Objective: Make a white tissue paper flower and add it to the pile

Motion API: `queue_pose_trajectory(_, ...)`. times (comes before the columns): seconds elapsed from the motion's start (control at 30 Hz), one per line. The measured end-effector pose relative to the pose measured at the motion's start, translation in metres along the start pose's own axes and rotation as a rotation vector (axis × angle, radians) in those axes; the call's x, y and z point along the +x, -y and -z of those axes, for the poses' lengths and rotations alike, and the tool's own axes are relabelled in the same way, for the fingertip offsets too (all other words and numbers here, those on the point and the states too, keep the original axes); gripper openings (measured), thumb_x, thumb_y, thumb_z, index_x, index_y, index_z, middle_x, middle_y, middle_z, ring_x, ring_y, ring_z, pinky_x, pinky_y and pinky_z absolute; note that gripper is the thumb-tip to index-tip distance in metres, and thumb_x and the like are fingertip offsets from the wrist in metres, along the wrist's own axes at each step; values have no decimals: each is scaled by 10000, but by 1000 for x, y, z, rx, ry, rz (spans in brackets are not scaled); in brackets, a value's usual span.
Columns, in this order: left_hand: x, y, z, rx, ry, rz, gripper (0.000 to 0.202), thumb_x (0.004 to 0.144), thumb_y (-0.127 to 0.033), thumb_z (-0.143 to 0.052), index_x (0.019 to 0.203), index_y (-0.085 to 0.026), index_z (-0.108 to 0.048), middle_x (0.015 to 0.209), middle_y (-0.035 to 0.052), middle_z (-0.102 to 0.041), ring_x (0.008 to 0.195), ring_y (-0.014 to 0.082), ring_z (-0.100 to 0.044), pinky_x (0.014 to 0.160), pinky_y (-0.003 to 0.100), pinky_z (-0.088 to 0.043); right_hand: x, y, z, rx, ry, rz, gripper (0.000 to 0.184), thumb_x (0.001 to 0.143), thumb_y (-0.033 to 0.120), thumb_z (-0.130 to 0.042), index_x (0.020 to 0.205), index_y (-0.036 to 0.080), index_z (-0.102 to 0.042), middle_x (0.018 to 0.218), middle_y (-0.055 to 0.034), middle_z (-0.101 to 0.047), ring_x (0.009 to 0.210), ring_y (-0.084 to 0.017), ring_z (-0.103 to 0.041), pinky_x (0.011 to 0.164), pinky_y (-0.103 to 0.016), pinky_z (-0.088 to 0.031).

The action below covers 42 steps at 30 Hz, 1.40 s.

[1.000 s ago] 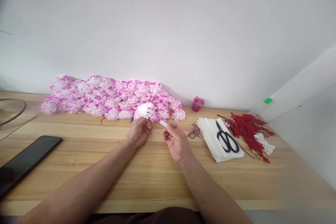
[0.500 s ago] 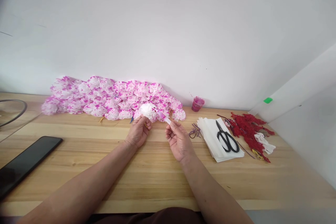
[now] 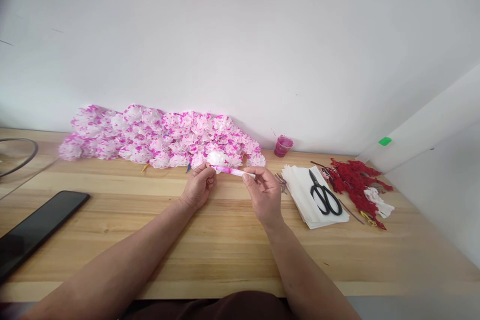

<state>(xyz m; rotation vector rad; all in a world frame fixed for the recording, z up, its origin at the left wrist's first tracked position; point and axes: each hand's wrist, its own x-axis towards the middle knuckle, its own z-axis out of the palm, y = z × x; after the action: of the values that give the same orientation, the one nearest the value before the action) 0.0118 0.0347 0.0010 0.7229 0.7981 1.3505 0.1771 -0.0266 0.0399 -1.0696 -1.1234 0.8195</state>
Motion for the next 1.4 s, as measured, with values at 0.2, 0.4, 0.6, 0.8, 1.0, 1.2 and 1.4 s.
queue_pose_trajectory(0.2, 0, 1, 0, 27, 12, -18, 244, 624, -215, -718, 602, -191, -476, 460, -68, -406, 424, 50, -308, 435, 198, -220, -2, 3, 0, -94, 12, 111, 118, 823, 342, -744, 918, 276, -721, 810, -9, -646, 738, -171, -540, 707, -329, -431)
queue_pose_trajectory(0.4, -1, 0, 0, 66, -2, -42, 266, 629, -240, -728, 578, -189, -471, 469, -63, -410, 428, 53, -318, 437, 204, -224, 0, 5, 2, -27, -54, 30, 137, 793, 367, -767, 906, 299, -731, 781, -1, -646, 743, -179, -564, 730, -344, -451)
queue_pose_trajectory(0.6, -1, 2, 1, 140, 7, -76, 226, 646, -265, -734, 618, -185, -525, 487, -65, -432, 420, 52, -325, 433, 207, -226, 4, 4, 8, -18, -53, 68, 126, 800, 349, -765, 913, 304, -731, 814, -5, -659, 776, -186, -574, 772, -354, -456)
queue_pose_trajectory(0.8, 0, 7, 3, 193, 17, -99, 198, 651, -252, -719, 633, -189, -533, 484, -69, -436, 413, 55, -322, 427, 207, -228, 0, 6, 10, -131, 6, 147, 120, 832, 341, -736, 941, 291, -728, 804, -13, -639, 730, -187, -528, 738, -354, -436)
queue_pose_trajectory(1.0, 1, 7, 4, 228, 31, -115, 201, 674, -282, -718, 635, -188, -543, 492, -65, -433, 429, 61, -323, 437, 209, -247, 0, 6, 10, -187, -14, 175, 104, 844, 314, -725, 947, 300, -731, 828, -12, -637, 745, -182, -514, 742, -343, -417)
queue_pose_trajectory(1.2, -1, 7, 5, 325, 47, -143, 186, 699, -282, -683, 641, -189, -533, 510, -65, -427, 464, 67, -319, 465, 212, -236, 4, 3, 11, -81, -20, 144, 97, 852, 320, -723, 943, 288, -716, 805, 5, -633, 735, -165, -534, 712, -318, -429)
queue_pose_trajectory(1.4, -2, 6, 5, 425, 84, -177, 169, 719, -284, -648, 664, -189, -519, 542, -69, -424, 511, 76, -319, 497, 219, -243, 6, -3, 15, -233, -6, 263, 120, 854, 305, -721, 961, 250, -728, 831, -16, -658, 770, -170, -555, 735, -330, -427)
